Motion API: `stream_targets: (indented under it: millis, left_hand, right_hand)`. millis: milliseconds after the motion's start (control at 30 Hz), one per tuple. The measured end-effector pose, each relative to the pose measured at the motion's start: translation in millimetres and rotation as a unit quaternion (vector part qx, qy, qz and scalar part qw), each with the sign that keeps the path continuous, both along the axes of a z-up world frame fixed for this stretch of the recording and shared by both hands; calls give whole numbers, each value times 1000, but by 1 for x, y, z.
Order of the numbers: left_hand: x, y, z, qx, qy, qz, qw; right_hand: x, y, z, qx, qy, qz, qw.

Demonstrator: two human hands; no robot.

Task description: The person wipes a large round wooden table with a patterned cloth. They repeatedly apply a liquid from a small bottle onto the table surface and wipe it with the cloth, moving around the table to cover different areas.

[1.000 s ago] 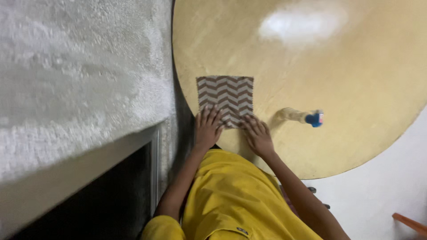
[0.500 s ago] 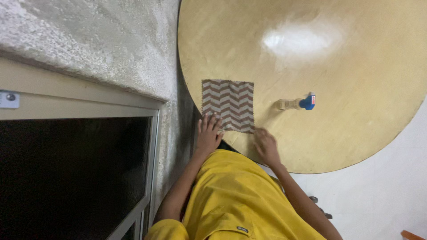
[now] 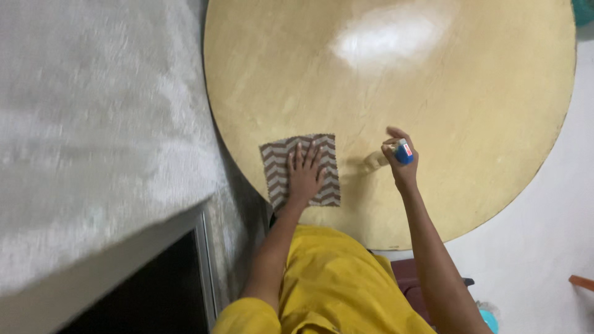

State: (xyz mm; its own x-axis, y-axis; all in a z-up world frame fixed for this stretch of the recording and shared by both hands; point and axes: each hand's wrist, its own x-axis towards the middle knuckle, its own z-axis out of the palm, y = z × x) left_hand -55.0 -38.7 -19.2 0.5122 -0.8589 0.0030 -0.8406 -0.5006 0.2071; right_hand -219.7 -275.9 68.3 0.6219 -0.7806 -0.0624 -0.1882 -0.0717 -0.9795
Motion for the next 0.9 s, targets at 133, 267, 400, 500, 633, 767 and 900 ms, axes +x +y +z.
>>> stream_targets:
  millis: [133,267,400,500,633,767,900]
  left_hand:
    - [10,-17,7,20,12,-5,1000]
    - [6,-23,4,65,21,-2,998]
    - [12,-17,8,66,21,1,998]
    - [11,-13,7,75,22,-3,997]
    - [6,-16,3,44,13,-11,999]
    - [11,-21,4,7,17,-12,1000]
    - [12,13,6,-19,31,-47,998]
  right_hand:
    - [38,-12,-9,9,-64,-62,996]
    - [60,-25,-35,9,-13,-191,981]
    - [80,-38,-51,-4,31,-220,975]
    - [83,-48,-64,-2,37,-232,972]
    - [73,-50,-70,-10,-11,-240,971]
    - [55,-26,-55,-39,6,-213,976]
    - [57,18,-29,-39,9,-167,985]
